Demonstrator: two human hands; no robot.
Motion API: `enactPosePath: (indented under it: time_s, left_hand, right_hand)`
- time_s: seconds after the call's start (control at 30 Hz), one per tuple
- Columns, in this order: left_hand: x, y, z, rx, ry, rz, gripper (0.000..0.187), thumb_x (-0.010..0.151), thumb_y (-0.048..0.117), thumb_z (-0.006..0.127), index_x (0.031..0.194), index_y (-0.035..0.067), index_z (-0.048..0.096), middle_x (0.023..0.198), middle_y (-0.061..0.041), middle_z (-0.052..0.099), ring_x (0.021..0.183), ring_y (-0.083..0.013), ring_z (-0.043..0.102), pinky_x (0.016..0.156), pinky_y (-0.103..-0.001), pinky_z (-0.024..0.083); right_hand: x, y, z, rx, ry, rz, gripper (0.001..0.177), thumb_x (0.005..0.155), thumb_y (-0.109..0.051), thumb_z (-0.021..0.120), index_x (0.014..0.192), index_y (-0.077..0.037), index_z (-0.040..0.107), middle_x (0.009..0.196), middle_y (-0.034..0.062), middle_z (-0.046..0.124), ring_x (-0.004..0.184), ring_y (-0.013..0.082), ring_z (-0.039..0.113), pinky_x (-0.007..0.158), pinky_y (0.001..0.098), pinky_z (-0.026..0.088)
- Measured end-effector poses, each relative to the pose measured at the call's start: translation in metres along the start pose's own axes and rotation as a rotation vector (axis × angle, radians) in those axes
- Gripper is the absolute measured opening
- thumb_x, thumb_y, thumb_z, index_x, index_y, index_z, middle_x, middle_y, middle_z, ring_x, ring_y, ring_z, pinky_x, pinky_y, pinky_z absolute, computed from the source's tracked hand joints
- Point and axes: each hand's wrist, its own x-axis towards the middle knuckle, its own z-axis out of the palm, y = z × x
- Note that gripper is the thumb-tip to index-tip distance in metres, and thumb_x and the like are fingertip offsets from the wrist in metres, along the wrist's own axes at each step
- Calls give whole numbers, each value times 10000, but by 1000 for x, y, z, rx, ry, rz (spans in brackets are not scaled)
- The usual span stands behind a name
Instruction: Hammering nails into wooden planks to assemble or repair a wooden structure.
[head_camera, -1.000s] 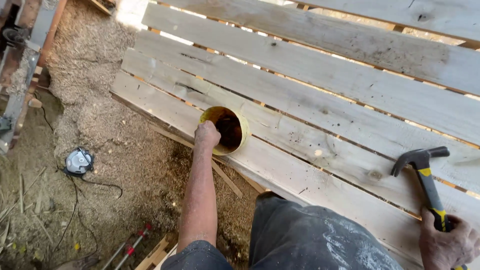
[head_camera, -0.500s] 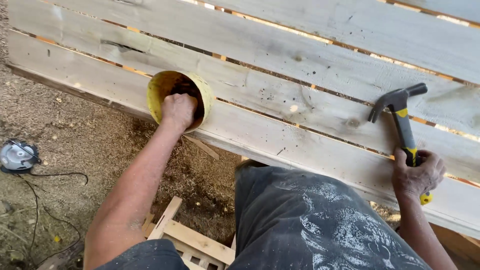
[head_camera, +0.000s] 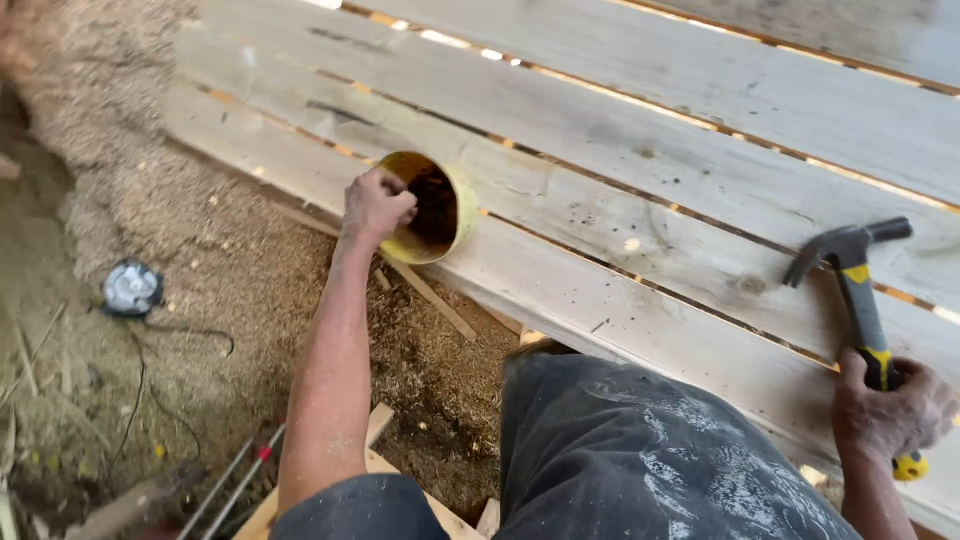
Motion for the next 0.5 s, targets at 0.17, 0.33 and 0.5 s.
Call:
enactPosePath:
  time_s: [0.17,0.33,0.5]
  left_hand:
    - [-18,6,-19,-436,-58,-74,275,832,31,741,1094,-1,666,914,-149,782,750,-164,783,630,-262,669]
    - [-28,-1,-23,-806,-120,-53,295,864,23,737,1155,-4,698,948,-143,778,756,-172,774,639,-261,673]
    - [-33,5,-26,-952,-201,-47,197,914,26,728,1103,-20,704,921,-126,753,758,-170,761,666,-275,670]
  right_hand:
    - [2,-1,6,136,-34,64,384,977,-375,733,1098,-29,618,1030,106,659,979,274,647,952,460,501]
    - [5,-5,5,296,-66,84,428,995,-364,730,1126,19,595,1012,118,644,920,237,655,923,409,533]
    - [5,-5,5,235,-47,84,436,995,-366,766,1132,15,607,1043,128,673,949,242,664,937,426,517]
